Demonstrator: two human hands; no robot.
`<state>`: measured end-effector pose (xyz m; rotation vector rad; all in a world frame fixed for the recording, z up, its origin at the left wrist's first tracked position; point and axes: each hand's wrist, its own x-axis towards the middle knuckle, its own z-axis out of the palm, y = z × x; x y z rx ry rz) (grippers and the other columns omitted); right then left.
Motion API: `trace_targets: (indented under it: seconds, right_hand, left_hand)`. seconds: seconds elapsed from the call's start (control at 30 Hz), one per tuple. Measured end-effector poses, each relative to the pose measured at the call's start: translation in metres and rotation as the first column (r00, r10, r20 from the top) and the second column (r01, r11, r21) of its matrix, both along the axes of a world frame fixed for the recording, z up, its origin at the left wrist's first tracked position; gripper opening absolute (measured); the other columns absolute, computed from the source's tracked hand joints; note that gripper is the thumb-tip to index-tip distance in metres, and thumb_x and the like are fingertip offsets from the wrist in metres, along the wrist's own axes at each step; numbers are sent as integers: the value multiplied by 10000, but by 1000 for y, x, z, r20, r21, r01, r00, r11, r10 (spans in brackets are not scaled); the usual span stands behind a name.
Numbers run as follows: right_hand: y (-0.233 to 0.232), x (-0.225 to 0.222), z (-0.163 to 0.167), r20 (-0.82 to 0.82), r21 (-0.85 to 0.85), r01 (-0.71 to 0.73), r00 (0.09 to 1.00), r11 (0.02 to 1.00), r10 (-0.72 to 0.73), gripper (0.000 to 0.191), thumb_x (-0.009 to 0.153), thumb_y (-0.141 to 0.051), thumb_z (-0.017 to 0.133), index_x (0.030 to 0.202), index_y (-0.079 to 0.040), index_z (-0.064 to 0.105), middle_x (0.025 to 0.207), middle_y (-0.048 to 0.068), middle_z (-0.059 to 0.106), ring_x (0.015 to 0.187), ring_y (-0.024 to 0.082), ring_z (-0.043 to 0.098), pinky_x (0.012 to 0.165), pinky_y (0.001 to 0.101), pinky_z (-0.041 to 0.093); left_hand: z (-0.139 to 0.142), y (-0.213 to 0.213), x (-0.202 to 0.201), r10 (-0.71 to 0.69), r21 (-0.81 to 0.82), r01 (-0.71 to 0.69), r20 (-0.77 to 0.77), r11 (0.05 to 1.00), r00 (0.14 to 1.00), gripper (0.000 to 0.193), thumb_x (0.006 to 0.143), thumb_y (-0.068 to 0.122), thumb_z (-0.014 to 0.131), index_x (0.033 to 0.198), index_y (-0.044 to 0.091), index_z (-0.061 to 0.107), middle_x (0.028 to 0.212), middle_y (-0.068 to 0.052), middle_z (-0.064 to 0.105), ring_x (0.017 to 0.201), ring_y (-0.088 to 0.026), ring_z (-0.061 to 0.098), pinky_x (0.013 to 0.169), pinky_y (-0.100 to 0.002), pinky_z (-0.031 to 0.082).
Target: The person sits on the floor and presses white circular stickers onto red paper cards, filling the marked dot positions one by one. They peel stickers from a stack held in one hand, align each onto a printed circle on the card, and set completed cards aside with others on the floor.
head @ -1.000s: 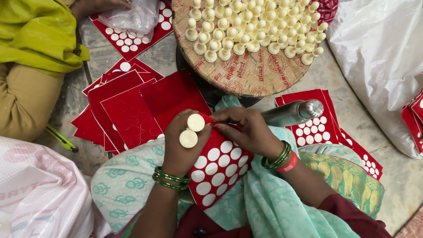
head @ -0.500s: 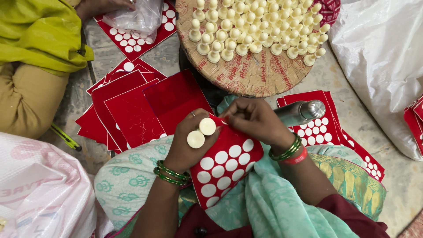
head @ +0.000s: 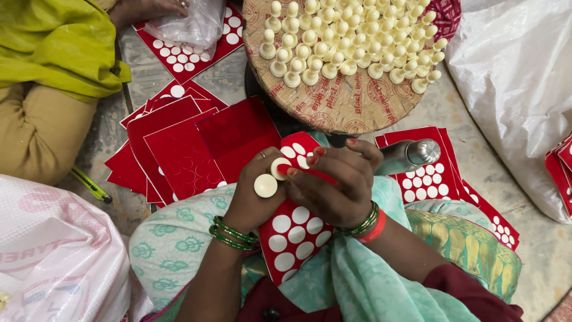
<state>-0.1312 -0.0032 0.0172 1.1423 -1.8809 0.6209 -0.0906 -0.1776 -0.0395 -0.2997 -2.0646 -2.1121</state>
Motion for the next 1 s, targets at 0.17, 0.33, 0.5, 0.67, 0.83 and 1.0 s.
trace_targets:
  seconds: [0.17, 0.33, 0.5, 0.67, 0.83, 1.0]
  right_hand:
    - [3, -1, -5, -38, 53, 1, 999, 999, 1, 277, 821, -237, 939, 1029, -276, 759, 1175, -42, 603, 1089, 171, 610, 1083, 466, 369]
    - [1, -3, -7, -1, 31, -25, 1000, 999, 25, 263, 812, -212, 950, 977, -263, 751, 1151, -42, 621, 1062, 160, 639, 1085, 467, 371]
    - [-1, -3, -2, 62, 29, -26, 998, 999, 25, 272, 791, -214, 963, 957, -252, 750, 1146, -39, 629, 1044, 176, 646, 1075, 460, 378]
    - [2, -2, 6, 125, 83, -49, 991, 995, 38, 279, 783, -221, 960, 987, -238, 770, 1164, -33, 633, 1076, 194, 637, 1064, 463, 384]
    - [5, -1, 10, 191, 12, -34, 981, 999, 31, 276, 780, -184, 950, 966, -221, 749, 1121, -32, 629, 1060, 190, 641, 1074, 462, 393]
    - [6, -1, 8, 91, 0, -8, 996, 1000, 8, 277, 796, -208, 967, 952, -239, 741, 1087, -41, 626, 1017, 169, 631, 1077, 457, 362]
  left_hand:
    - [-3, 0, -1, 1, 11, -1, -9, 1000, 1000, 192, 824, -49, 647, 1004, 6, 613, 943, -56, 584, 913, -190, 600, 822, -310, 503]
    - [-5, 0, -1, 8, 15, -7, -32, 1000, 999, 221, 826, -48, 638, 1039, 2, 611, 984, -66, 593, 944, -196, 609, 843, -311, 509]
    - [-5, 0, -1, 11, 4, -11, -3, 1000, 1000, 223, 829, -42, 651, 1043, 2, 611, 969, -64, 588, 924, -196, 599, 826, -311, 504]
    - [-2, 0, 0, -23, 14, 23, -8, 1000, 1000, 216, 809, -47, 653, 1014, 14, 624, 946, -56, 582, 914, -188, 590, 819, -314, 497]
    - [1, 1, 0, -35, 32, 35, 4, 999, 999, 197, 821, -29, 680, 1004, 24, 629, 935, -45, 577, 905, -176, 590, 805, -309, 495]
    - [4, 1, 0, -20, 8, 20, 6, 1000, 1000, 204, 834, -15, 711, 1027, 25, 656, 913, -50, 581, 889, -180, 585, 798, -310, 488]
